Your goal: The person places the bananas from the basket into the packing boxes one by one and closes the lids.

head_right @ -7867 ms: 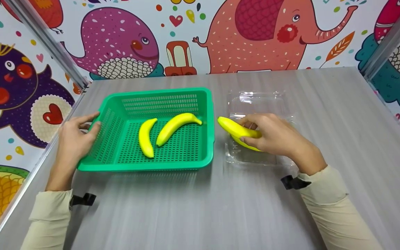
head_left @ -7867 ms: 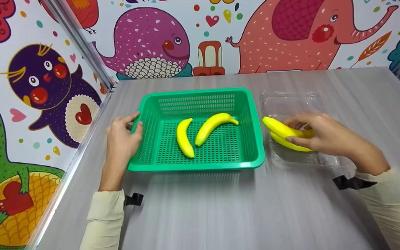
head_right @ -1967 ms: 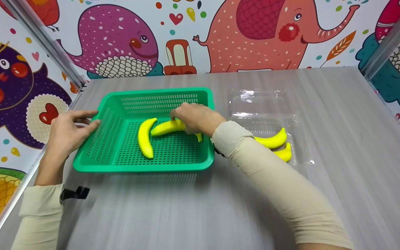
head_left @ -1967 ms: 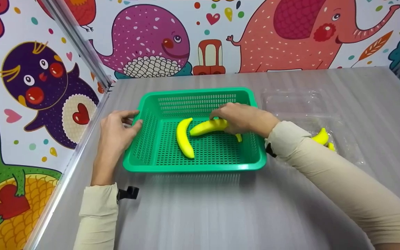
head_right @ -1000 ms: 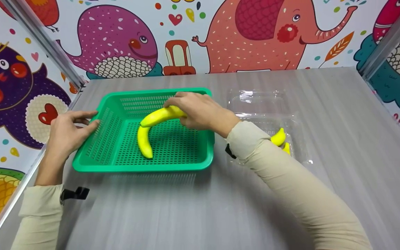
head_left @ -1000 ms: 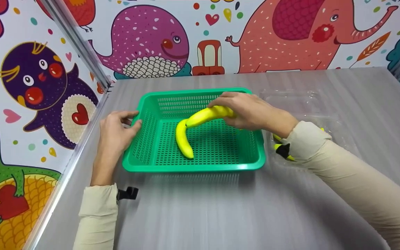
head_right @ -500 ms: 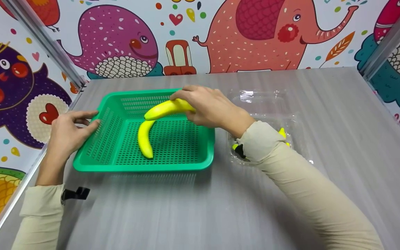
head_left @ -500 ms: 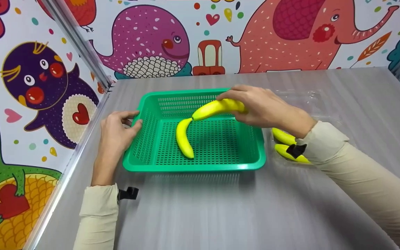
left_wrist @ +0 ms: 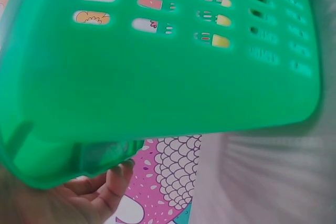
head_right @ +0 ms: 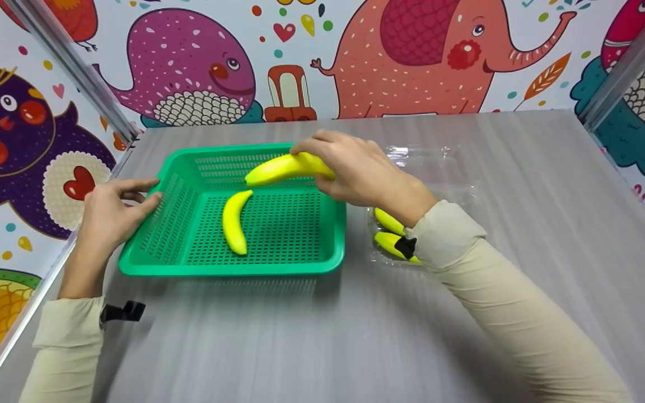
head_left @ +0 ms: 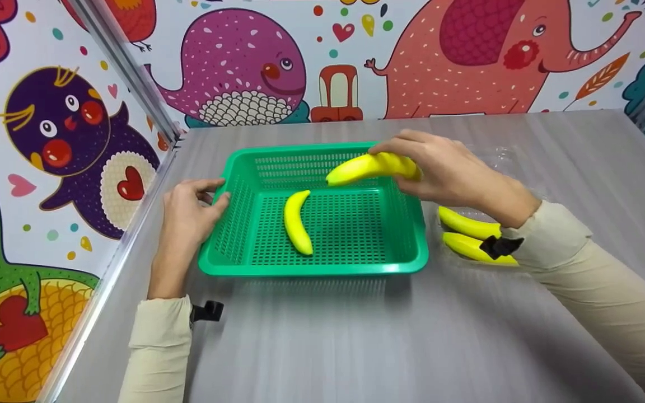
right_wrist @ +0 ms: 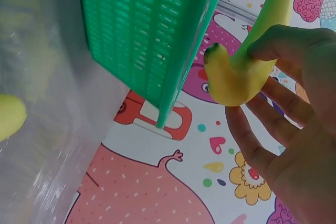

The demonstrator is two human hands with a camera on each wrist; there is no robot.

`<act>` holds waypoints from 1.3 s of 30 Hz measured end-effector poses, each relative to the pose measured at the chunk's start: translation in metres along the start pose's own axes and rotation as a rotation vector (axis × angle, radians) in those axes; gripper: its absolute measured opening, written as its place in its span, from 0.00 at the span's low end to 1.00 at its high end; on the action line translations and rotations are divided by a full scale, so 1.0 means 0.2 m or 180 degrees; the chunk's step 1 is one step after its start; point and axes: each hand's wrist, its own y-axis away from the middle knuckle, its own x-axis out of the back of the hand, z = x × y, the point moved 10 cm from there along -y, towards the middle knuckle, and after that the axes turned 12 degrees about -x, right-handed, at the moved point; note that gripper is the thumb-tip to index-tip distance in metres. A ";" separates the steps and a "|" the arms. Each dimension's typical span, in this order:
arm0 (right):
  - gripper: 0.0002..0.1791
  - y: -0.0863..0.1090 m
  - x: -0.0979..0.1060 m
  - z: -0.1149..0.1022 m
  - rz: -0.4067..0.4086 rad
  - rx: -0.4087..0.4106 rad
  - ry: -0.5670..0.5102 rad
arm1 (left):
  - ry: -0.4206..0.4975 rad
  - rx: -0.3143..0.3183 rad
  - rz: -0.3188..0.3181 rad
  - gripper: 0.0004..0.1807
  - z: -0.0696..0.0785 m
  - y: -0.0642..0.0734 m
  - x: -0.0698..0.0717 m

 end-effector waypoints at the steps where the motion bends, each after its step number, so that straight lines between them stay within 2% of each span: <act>1: 0.34 0.01 0.00 0.01 0.0003 -0.0026 -0.0010 | -0.0001 0.0002 -0.0004 0.17 0.00 0.00 0.00; 13: 0.34 0.14 0.04 0.15 0.0193 -0.0035 -0.0134 | 0.0023 -0.0022 0.0001 0.17 0.01 0.00 0.00; 25: 0.35 0.26 0.09 0.28 0.0419 0.0095 -0.0195 | 0.0013 -0.0020 0.0014 0.17 0.00 0.00 0.00; 31: 0.37 0.32 0.08 0.37 0.0403 -0.0032 -0.0341 | 0.0036 -0.0028 0.0013 0.17 0.00 0.00 0.00; 39: 0.38 0.38 0.05 0.49 0.0339 -0.0228 -0.0317 | -0.0016 0.0018 0.0017 0.17 -0.01 0.00 0.01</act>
